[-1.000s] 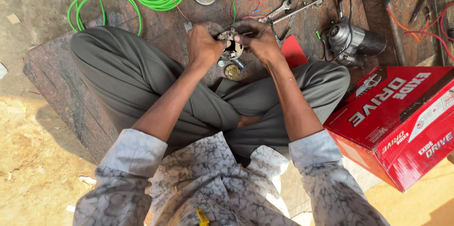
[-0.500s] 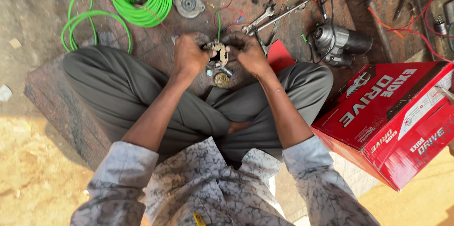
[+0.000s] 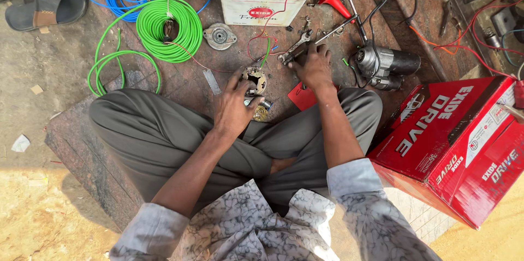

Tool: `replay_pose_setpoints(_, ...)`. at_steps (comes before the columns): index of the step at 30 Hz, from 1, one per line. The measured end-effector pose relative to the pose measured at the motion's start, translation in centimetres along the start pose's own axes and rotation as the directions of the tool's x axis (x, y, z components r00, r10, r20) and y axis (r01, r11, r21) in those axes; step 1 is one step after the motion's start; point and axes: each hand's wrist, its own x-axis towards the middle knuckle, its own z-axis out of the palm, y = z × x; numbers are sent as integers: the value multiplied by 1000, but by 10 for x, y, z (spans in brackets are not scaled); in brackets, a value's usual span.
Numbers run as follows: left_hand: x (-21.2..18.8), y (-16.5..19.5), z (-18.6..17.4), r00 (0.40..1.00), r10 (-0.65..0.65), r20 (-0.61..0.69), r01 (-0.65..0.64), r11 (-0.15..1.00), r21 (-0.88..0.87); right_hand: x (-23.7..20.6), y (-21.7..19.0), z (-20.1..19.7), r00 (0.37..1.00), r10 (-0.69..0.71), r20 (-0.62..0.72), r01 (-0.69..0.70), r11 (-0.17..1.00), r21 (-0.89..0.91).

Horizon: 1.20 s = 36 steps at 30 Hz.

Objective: The person sits on the ground and works on a starter motor, pulling components out of the housing, separating the end cap and armature, and using a wrench on fasteners while arranging parts and wires on the work surface.

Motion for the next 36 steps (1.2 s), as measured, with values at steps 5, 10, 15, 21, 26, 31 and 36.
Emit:
replay_pose_setpoints(5,10,-18,11,996,55,73,-57,998,20,24,-12,2,929,-364,61,364,877,-315)
replay_pose_setpoints(10,37,-48,-9,983,156,99,-157,988,2,52,-7,-9,654,-572,495,750,398,-529)
replay_pose_setpoints(15,41,-57,-36,976,77,204,-65,996,-65,48,0,-47,641,-599,481,764,439,-472)
replay_pose_setpoints(21,48,-52,-34,983,97,155,-93,995,-35,-40,-5,-50,859,-486,-162,510,841,179)
replay_pose_setpoints(26,49,-52,-27,987,78,140,-73,996,-42,-101,-24,3,818,-571,-70,575,816,61)
replay_pose_setpoints(31,46,-53,-21,995,80,62,-73,992,-100,-107,-46,9,784,-614,-90,614,789,-27)
replay_pose_setpoints(36,47,-53,-22,995,96,29,-92,990,-103,-111,-47,5,755,-551,-355,635,748,191)
